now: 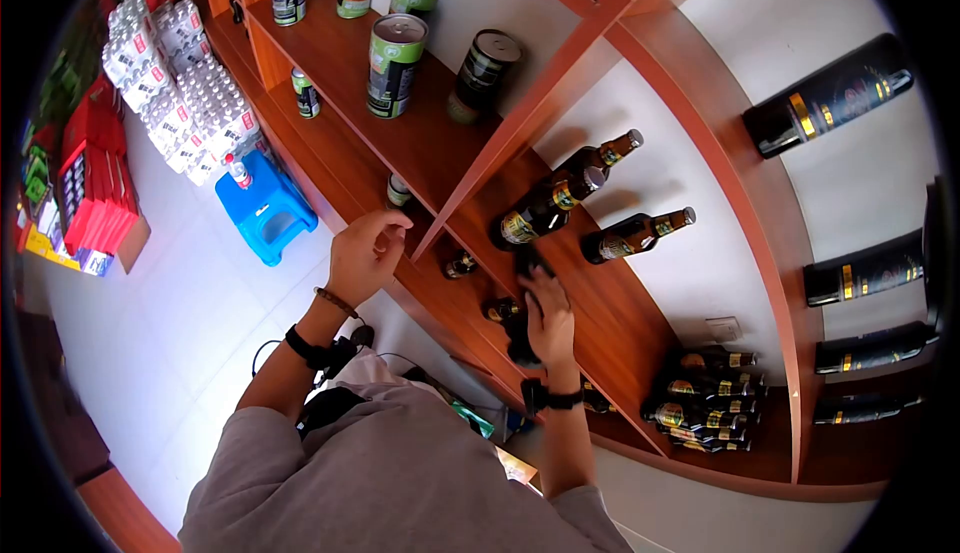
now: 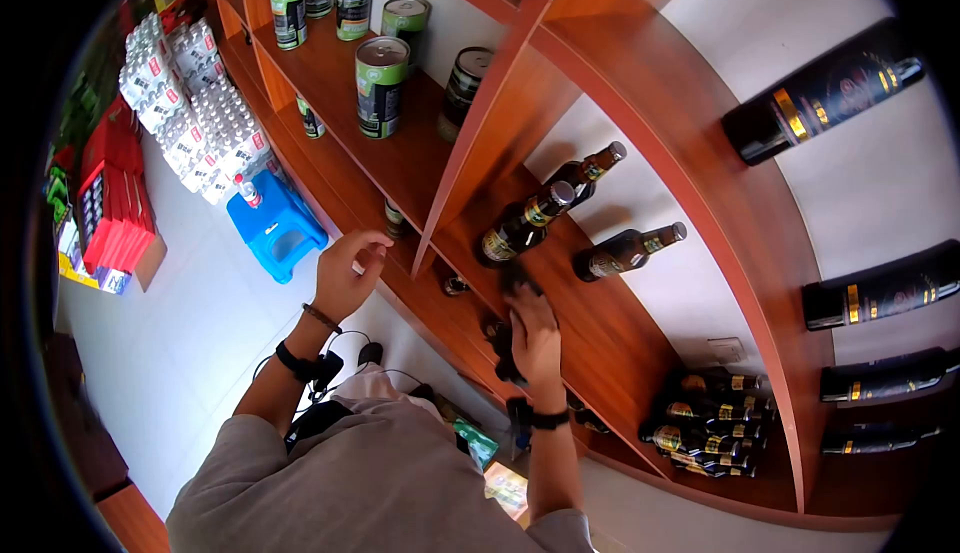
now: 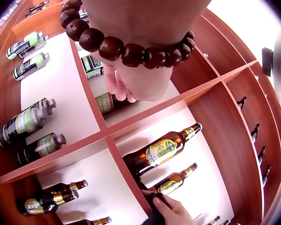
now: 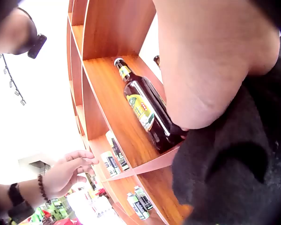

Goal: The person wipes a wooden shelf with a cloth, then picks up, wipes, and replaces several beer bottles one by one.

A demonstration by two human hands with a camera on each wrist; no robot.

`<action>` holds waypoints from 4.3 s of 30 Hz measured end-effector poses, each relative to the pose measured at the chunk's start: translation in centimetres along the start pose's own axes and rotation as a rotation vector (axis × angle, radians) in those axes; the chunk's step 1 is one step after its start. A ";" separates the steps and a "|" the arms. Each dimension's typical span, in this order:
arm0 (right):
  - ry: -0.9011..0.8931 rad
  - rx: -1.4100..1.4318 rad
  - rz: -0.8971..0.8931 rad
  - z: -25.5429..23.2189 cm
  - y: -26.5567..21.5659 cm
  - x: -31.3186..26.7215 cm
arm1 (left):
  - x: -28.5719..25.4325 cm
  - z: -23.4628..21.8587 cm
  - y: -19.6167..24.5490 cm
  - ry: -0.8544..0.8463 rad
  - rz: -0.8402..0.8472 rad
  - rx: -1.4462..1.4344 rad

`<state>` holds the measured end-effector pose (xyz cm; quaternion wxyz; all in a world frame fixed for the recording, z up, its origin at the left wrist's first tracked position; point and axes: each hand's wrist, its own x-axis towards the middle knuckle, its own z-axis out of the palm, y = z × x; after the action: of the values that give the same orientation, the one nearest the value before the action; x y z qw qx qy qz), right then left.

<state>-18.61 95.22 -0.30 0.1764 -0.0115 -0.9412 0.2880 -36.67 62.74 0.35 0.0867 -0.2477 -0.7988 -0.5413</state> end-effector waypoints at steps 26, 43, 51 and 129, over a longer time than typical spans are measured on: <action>0.465 -0.214 0.382 -11.6 4.3 -11.9 | 3.5 3.0 3.7 -0.036 0.266 -0.115; 0.334 -0.526 0.699 -9.5 14.2 -7.9 | 9.9 9.2 3.3 0.068 0.251 -0.350; 0.292 -0.497 0.524 -5.7 8.8 -4.5 | 11.4 11.9 2.3 0.241 0.216 -0.312; 0.754 0.181 0.175 -21.0 -8.3 -18.8 | -5.1 25.5 36.0 -0.914 0.440 -0.929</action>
<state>6.77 97.26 14.37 0.4847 -0.1810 -0.7766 0.3595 -11.33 94.82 17.64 -0.2660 -0.6192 -0.3716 -0.6386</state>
